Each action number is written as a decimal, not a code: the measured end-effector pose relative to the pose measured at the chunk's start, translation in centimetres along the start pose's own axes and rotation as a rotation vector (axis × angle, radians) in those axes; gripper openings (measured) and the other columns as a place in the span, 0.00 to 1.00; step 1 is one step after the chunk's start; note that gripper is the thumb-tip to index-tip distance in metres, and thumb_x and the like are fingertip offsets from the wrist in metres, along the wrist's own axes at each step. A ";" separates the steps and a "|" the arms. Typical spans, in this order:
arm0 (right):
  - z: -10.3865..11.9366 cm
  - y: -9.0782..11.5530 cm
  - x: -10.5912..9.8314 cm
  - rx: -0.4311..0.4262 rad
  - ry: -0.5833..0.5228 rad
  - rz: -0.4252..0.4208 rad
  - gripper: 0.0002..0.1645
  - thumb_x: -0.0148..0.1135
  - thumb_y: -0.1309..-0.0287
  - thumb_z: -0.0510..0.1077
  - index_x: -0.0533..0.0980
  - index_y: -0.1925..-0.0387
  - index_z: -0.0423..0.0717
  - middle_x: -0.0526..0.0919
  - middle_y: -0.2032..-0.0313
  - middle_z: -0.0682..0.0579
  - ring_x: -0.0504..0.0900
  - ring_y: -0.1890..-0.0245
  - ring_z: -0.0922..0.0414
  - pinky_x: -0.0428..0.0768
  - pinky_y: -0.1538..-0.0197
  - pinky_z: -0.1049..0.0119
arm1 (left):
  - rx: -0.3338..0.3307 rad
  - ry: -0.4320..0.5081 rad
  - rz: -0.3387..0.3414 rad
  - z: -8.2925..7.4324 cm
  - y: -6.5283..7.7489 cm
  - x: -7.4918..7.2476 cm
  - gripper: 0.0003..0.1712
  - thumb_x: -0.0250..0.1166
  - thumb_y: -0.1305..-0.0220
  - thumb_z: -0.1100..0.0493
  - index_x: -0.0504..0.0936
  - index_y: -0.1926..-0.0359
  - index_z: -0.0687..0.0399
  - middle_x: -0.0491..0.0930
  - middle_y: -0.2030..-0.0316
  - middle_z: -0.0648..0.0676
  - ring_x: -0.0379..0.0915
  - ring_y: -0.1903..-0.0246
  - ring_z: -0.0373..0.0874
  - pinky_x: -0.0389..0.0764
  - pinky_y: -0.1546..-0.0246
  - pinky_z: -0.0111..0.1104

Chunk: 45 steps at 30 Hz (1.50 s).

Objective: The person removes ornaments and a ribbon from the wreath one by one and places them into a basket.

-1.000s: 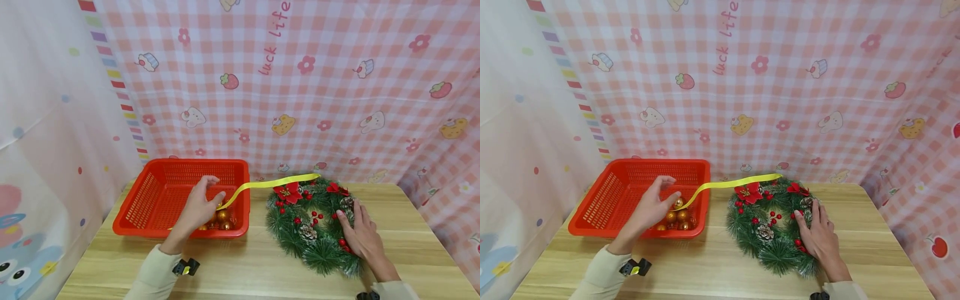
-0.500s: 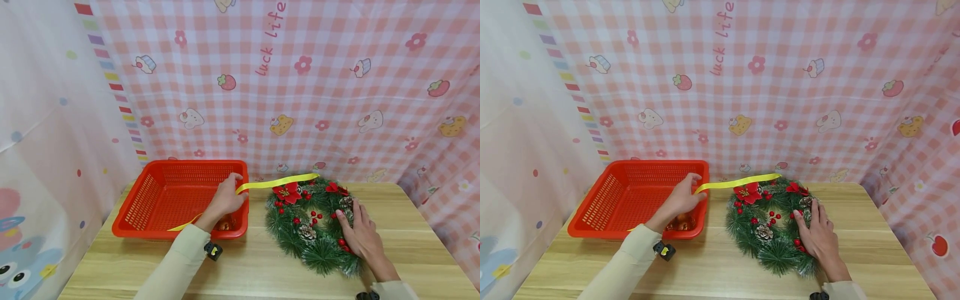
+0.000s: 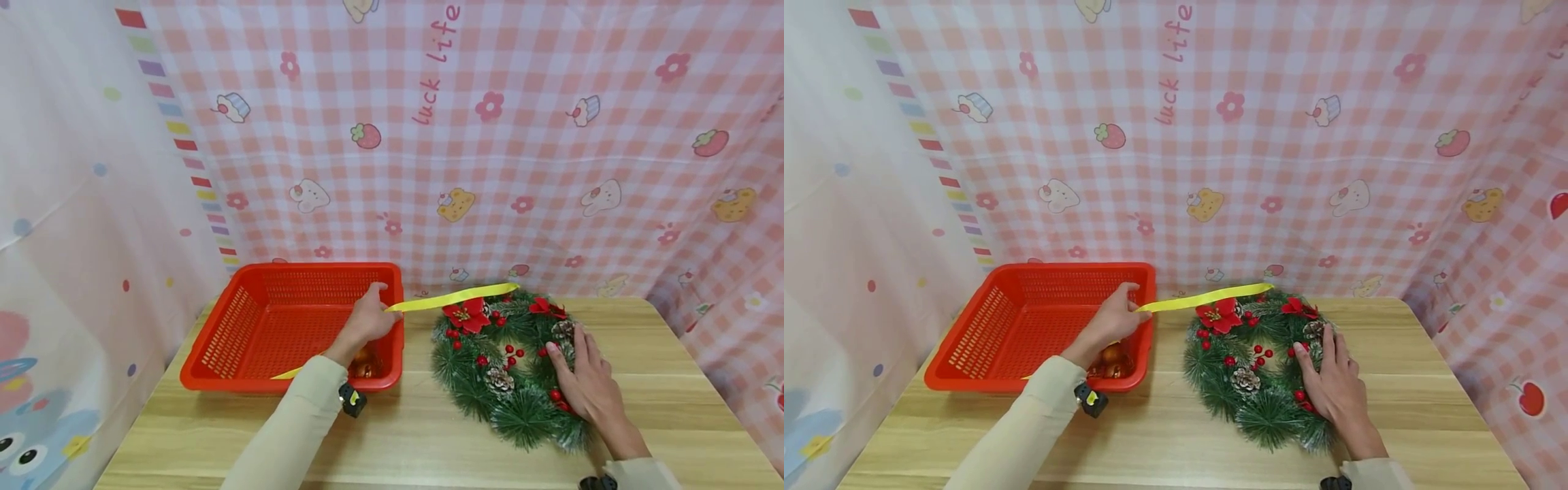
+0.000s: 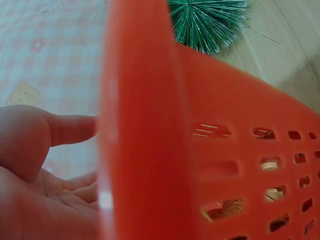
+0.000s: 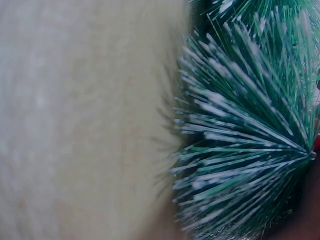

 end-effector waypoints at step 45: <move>0.0 -0.1 -0.1 0.012 -0.001 0.023 0.50 0.26 0.27 0.70 0.24 0.24 0.43 0.34 0.26 0.25 0.47 0.38 0.15 0.58 0.48 0.21 | 0.412 0.699 -0.303 2.6 7.0 -15.2 0.12 0.52 0.25 0.63 0.67 0.45 0.47 0.69 0.63 0.51 0.76 0.57 0.46 0.78 0.50 0.28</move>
Point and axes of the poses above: each hand's wrist, its own y-axis away from the middle knuckle, its own x-axis out of the palm, z = x × y, the point moved 6 cm from there along -y, towards the middle knuckle
